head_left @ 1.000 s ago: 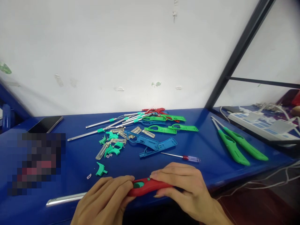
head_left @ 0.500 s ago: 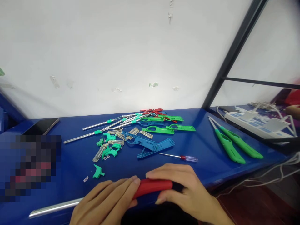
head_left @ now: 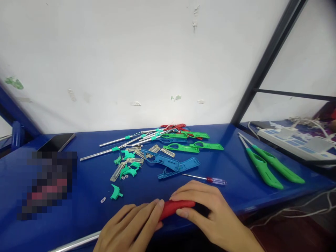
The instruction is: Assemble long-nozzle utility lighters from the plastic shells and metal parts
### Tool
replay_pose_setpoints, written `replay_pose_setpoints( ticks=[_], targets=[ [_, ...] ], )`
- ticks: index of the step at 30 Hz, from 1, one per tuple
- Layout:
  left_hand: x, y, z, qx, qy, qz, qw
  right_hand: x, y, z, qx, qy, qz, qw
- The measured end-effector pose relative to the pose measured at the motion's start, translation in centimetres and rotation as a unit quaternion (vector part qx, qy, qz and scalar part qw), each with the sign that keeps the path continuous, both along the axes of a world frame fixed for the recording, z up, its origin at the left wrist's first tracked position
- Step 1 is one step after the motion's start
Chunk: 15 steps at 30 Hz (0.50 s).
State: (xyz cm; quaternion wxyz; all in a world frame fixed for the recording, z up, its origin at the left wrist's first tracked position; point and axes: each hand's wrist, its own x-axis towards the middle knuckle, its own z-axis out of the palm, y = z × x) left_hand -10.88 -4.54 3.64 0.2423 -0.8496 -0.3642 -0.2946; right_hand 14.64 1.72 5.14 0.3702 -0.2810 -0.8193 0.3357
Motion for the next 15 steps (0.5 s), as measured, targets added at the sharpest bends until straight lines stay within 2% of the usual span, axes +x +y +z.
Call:
replay_pose_setpoints(
  ticks=[7, 15],
  targets=[
    [0.3, 0.1, -0.3, -0.020, -0.017, 0.068, 0.997, -0.1, 0.2, -0.4, -0.034, -0.066, -0.045, 0.996],
    [0.6, 0.3, -0.7, -0.023, -0.032, 0.108, 0.993, -0.7, 0.3, -1.2, -0.010, -0.072, -0.088, 0.993]
  ],
)
